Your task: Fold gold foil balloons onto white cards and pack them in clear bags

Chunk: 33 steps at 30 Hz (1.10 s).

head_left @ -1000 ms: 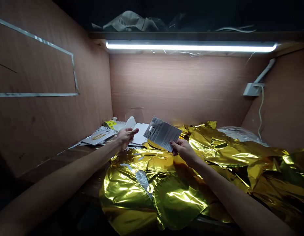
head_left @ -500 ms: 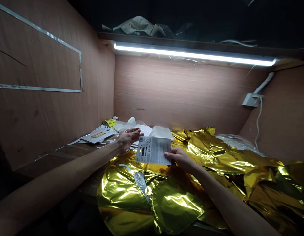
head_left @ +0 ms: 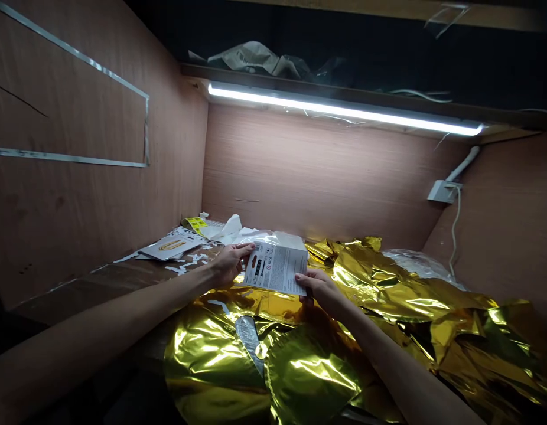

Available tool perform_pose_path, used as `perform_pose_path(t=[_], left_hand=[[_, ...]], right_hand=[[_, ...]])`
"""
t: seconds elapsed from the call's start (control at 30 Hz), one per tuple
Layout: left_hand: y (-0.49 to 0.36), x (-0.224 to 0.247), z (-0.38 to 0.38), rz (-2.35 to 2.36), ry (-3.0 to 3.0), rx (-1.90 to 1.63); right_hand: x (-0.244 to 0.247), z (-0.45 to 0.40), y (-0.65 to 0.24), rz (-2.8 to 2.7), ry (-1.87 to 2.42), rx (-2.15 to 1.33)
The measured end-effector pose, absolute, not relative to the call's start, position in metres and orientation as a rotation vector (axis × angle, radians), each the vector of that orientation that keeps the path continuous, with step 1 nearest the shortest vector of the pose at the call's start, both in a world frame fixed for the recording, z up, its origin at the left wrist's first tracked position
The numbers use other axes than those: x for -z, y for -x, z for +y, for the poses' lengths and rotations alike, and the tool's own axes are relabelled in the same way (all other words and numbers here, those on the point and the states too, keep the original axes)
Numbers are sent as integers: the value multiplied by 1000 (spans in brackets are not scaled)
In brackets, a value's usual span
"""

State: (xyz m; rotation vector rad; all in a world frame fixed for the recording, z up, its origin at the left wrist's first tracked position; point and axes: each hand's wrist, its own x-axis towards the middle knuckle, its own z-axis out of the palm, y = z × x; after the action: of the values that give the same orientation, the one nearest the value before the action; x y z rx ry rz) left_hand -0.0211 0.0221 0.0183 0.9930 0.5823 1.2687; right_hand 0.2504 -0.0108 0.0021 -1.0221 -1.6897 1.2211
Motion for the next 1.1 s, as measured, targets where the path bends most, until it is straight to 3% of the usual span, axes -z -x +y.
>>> perform_pose_path(t=[1.1], left_hand=[[8,-8,14,505,-881,-1166]], right_hand=[[-15,-14,-248,-1457,957,-792]])
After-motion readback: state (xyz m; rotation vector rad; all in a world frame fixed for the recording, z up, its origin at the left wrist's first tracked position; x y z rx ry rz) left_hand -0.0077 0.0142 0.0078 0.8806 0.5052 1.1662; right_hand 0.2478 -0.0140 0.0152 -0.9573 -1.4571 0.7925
